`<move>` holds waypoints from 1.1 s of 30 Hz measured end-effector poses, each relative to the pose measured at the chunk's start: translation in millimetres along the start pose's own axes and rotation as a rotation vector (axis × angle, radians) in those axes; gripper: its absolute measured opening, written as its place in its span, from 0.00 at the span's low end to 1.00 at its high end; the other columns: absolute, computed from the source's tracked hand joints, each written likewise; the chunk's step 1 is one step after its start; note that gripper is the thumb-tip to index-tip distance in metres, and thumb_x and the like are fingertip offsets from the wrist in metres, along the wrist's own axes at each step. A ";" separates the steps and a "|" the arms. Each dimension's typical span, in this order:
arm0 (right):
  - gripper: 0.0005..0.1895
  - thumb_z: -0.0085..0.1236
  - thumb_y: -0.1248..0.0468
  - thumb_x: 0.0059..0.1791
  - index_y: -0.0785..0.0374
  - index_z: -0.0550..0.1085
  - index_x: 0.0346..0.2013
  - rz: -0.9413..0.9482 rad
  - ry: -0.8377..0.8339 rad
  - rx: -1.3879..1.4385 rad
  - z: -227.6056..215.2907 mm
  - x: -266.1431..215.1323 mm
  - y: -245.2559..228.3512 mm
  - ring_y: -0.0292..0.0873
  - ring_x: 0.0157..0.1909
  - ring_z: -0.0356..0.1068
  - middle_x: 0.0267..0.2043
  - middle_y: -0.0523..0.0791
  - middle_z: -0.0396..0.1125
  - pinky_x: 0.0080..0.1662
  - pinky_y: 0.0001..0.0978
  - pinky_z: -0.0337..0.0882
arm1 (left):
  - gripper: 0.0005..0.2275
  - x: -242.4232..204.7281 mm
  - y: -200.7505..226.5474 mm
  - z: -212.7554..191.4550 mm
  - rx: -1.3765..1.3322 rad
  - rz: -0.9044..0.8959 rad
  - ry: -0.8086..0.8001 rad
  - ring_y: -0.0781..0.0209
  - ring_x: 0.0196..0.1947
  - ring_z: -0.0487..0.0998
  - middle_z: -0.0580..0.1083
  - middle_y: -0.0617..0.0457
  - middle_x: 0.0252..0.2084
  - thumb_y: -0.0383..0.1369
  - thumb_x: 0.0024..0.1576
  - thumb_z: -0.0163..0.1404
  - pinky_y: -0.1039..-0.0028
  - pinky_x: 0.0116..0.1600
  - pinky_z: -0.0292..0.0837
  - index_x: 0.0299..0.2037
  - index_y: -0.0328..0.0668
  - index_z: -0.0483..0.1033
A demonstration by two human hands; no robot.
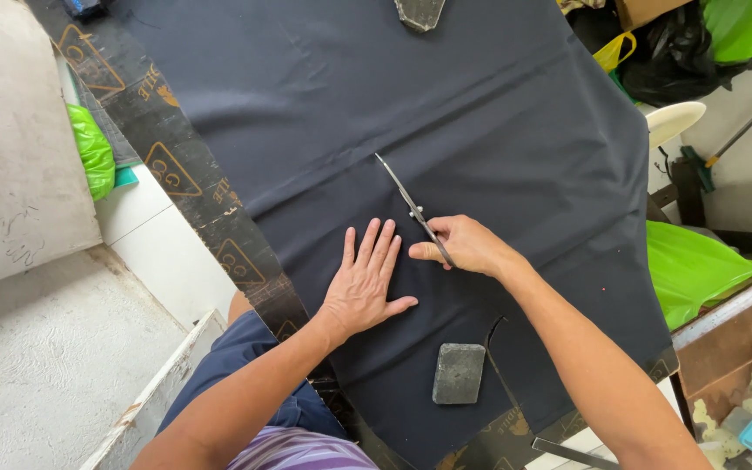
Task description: The person uses shears to cut a large piece of dark fabric laid out on a table, following a marked line. They then use a red chalk-like tool to mark the fabric and fold a section of it.
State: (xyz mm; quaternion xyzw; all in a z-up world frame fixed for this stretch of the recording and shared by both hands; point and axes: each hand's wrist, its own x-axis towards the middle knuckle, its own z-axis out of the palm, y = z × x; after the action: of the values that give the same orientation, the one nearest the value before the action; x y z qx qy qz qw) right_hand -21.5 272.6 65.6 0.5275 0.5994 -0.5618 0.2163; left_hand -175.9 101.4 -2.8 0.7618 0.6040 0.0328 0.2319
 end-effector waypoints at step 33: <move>0.23 0.74 0.46 0.39 0.60 0.75 0.23 -0.006 0.008 0.066 -18.8 37.7 -84.9 0.39 0.21 0.72 0.14 0.44 0.66 0.33 0.26 0.70 | 0.54 47.0 -151.6 -78.9 0.013 -0.254 0.133 0.40 0.79 0.29 0.37 0.41 0.81 0.75 0.50 0.40 0.39 0.77 0.17 0.76 0.36 0.49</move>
State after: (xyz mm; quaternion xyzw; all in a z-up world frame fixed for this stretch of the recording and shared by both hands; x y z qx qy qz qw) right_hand -102.8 320.2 76.4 0.5348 0.5829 -0.5799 0.1948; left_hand -326.6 194.8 -3.0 0.6769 0.7098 0.0497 0.1886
